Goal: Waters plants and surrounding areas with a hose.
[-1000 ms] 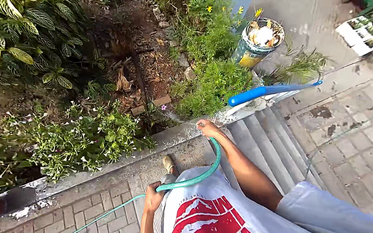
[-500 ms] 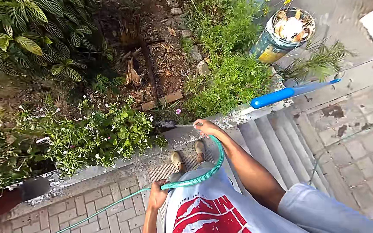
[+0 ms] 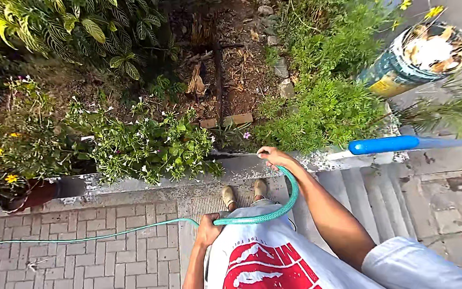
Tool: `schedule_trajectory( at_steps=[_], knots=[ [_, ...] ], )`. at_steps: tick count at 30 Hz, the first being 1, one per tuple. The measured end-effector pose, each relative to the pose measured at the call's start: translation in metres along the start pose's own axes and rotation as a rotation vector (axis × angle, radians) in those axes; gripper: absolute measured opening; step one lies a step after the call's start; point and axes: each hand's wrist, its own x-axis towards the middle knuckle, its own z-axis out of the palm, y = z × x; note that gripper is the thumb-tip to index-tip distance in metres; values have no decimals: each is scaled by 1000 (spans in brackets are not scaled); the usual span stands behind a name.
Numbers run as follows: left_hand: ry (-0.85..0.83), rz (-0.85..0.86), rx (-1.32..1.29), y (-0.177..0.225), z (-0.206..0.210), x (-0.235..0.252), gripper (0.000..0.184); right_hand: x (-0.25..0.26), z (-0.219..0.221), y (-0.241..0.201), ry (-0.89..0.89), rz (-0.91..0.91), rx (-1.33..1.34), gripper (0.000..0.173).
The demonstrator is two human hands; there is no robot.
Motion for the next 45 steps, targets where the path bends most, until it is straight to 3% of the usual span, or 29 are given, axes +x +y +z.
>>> schedule_trajectory(
  at_steps=[11,16,22,30,35,45],
  knots=[
    [11,0,-29,-4,-6,-4,33,-9,0,-36,27,60,-72,34],
    [20,14,-50,-7,0,0,34,-4,-8,-19,93,43,-35,34],
    [4,39,-44,-11,-4,-1,32,-26,-5,-27,142,61,-57,33],
    [-59,62,-26,-16,-7,-5,32,-50,4,-10,174,80,-61,32],
    [-62,126,20,-26,-7,-14,32,-58,4,17,294,67,-13,35],
    [-45,183,70,-51,24,-76,33,-138,32,61,465,77,-13,34]
  ],
)
